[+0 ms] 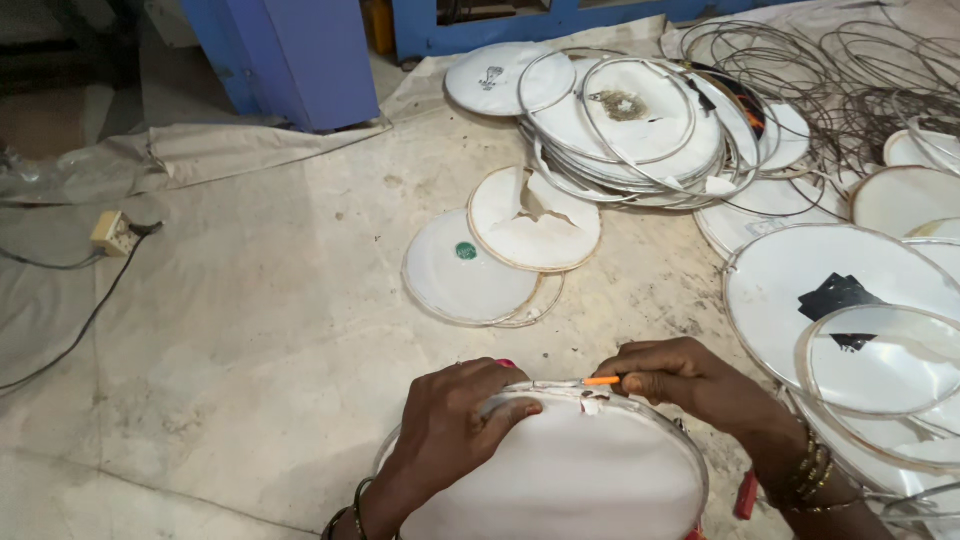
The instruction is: The person uses pliers to cut and pull a metal rim away from a circular white shade and then uses a utility knife to trim the edges of the shade.
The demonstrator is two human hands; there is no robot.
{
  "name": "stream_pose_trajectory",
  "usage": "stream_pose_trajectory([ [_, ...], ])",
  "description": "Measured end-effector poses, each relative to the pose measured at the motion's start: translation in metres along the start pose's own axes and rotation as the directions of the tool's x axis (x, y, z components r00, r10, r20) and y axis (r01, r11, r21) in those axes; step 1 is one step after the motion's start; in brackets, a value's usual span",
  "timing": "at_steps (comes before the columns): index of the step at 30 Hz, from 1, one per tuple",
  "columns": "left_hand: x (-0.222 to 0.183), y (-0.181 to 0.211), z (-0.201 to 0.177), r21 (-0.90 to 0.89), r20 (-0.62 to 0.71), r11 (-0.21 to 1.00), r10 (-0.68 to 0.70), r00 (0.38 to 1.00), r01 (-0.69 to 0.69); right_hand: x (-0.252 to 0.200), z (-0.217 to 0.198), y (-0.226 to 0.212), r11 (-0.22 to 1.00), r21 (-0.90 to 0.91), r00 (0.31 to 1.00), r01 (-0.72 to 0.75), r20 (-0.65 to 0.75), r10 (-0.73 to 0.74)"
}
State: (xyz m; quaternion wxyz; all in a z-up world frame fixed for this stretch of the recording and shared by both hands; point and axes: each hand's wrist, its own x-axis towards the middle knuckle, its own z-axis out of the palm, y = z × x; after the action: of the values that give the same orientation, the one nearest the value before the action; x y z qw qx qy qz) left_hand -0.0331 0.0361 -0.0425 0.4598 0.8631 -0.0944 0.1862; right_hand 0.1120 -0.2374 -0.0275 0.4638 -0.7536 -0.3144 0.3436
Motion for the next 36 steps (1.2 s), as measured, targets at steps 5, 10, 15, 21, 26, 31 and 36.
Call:
stream_pose_trajectory([
  [5,-0.001,-0.007,-0.004,-0.053,-0.024,0.999,0.007,1.000,-0.008,0.018,0.026,0.059,0.895,0.406,0.983,-0.185,0.084,0.165],
  [10,-0.003,-0.013,-0.008,-0.061,0.040,0.996,-0.062,0.997,0.064,0.029,0.056,0.100,0.811,0.487,0.945,-0.326,0.185,0.269],
  [15,-0.004,-0.010,-0.006,-0.062,0.020,0.998,0.012,1.000,-0.011,0.039,0.045,0.073,0.943,0.268,0.972,-0.199,0.174,0.156],
  [21,-0.007,0.001,-0.006,-0.023,0.064,1.000,0.000,0.998,0.002,0.045,0.009,0.002,0.919,-0.335,0.975,0.207,0.143,-0.167],
  [26,-0.011,0.004,-0.008,-0.004,0.084,0.999,0.040,0.996,-0.040,0.035,0.005,-0.031,0.808,-0.503,0.951,0.307,0.142,-0.273],
  [31,-0.011,0.006,-0.011,-0.013,0.088,0.995,0.104,0.991,-0.103,0.033,0.000,-0.058,0.550,-0.719,0.894,0.426,0.239,-0.379],
  [36,-0.009,0.009,-0.008,-0.004,0.093,0.995,0.096,0.991,-0.096,0.032,0.000,-0.094,0.332,-0.828,0.865,0.452,0.316,-0.391],
])
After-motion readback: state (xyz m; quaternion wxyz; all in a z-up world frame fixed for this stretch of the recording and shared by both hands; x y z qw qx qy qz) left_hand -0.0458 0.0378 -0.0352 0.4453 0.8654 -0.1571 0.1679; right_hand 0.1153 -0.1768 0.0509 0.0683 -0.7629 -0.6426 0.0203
